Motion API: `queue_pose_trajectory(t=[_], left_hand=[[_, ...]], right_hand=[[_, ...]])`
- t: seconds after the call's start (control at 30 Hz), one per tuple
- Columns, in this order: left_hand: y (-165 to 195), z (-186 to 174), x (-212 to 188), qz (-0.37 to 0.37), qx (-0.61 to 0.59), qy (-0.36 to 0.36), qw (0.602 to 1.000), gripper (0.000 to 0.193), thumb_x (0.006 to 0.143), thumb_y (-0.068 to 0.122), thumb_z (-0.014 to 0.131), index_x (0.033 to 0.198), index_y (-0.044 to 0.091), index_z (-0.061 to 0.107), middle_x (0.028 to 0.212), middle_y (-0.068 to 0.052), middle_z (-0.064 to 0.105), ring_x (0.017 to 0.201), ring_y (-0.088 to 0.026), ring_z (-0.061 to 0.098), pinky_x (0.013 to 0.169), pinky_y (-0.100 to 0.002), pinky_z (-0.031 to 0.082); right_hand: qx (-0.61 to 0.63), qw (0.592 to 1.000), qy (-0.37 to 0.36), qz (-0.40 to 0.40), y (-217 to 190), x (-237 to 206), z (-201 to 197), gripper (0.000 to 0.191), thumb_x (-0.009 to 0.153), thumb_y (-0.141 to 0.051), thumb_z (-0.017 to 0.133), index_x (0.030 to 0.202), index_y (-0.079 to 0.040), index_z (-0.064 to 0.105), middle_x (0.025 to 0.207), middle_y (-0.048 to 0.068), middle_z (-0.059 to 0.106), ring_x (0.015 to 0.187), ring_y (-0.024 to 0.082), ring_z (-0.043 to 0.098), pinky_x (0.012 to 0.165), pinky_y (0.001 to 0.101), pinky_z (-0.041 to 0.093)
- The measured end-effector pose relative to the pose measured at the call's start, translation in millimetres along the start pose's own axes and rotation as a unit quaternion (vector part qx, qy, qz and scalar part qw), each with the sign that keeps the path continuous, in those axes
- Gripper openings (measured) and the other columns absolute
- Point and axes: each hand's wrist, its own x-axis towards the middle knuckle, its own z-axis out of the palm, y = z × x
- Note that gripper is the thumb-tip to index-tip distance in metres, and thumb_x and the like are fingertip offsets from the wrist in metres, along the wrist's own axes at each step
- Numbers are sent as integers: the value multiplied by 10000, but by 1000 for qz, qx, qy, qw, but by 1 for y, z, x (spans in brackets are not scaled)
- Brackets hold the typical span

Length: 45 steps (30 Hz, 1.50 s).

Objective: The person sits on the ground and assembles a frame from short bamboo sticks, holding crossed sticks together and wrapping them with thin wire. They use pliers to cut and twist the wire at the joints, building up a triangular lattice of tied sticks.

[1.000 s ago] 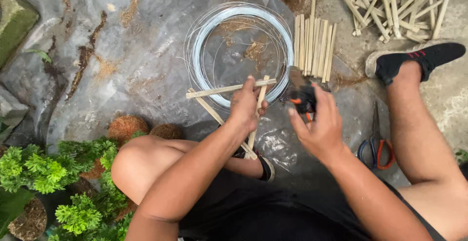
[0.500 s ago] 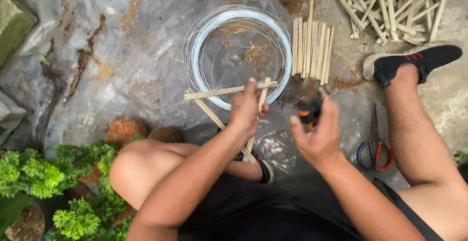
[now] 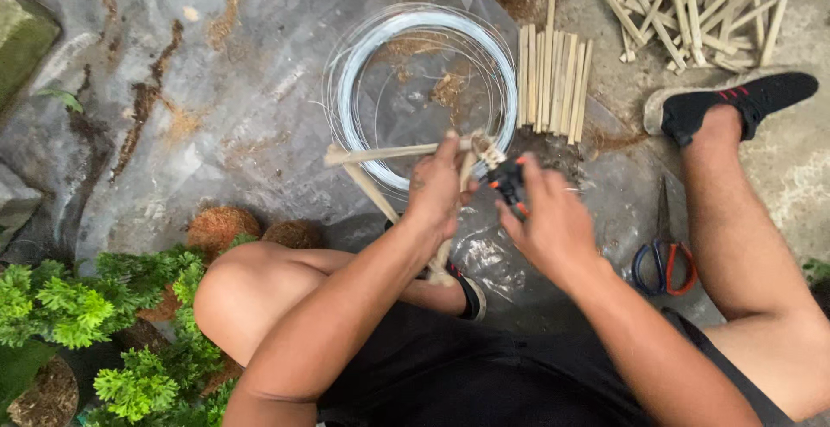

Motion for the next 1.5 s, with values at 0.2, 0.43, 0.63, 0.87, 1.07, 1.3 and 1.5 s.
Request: queue_pose_trajectory(t=[0.2,0.43,0.63,0.87,1.07,1.3,1.5], left_hand=[[0,-2,-7,14,20,12,1000,448,1020,418,470,1070,43,711,899,-22,728,515,-112,521,430,-283,366],[-4,2,-6,-29,69,13,997,492,1050,439,480,1097,13,721,839,-45,672,515,-119,520,420,-296,353],[-4,1,-12,39,176,-50,982,351,992,349,651,1025,25,782,686,0,582,527,-95,514,436,-273,374],[-16,8,-38,118,387,-163,900,323,843,324,792,929,13,801,761,-31,723,669,-111,604,577,-318,486],[-12,15,-51,97,557,-212,797,373,780,407,772,957,80,801,846,-104,771,770,-206,748,698,-349,560],[-9,17,-60,74,746,-253,612,418,760,504,673,904,132,799,849,-159,757,826,-340,735,768,-454,564],[-35,10,-49,164,807,-359,439,441,807,550,646,922,140,760,852,-134,739,821,-366,708,875,-590,491]], right_hand=[[55,993,86,-54,-2,-6,-3,700,908,-258,795,1462,24,475,1170,208,612,1022,382,648,843,454,554],[-73,994,-76,31,12,-2,2,725,791,-277,849,1413,-53,553,1131,188,659,932,390,655,773,488,541],[48,994,71,65,67,-10,10,657,901,-322,727,1428,19,532,1170,229,634,1052,422,642,884,485,532],[-77,908,-125,392,145,-34,22,658,910,-484,713,1344,-9,572,1237,264,656,1139,456,640,998,534,502],[-104,898,-130,406,153,-42,33,702,892,-473,722,1358,18,535,1299,312,595,1178,492,593,1012,527,475],[1,929,-72,364,125,-28,43,627,937,-480,711,1367,-46,569,1282,237,635,1172,373,623,1003,489,493],[639,722,-66,257,91,-24,41,407,991,-261,547,1378,-137,555,1105,86,725,965,182,729,824,321,610]])
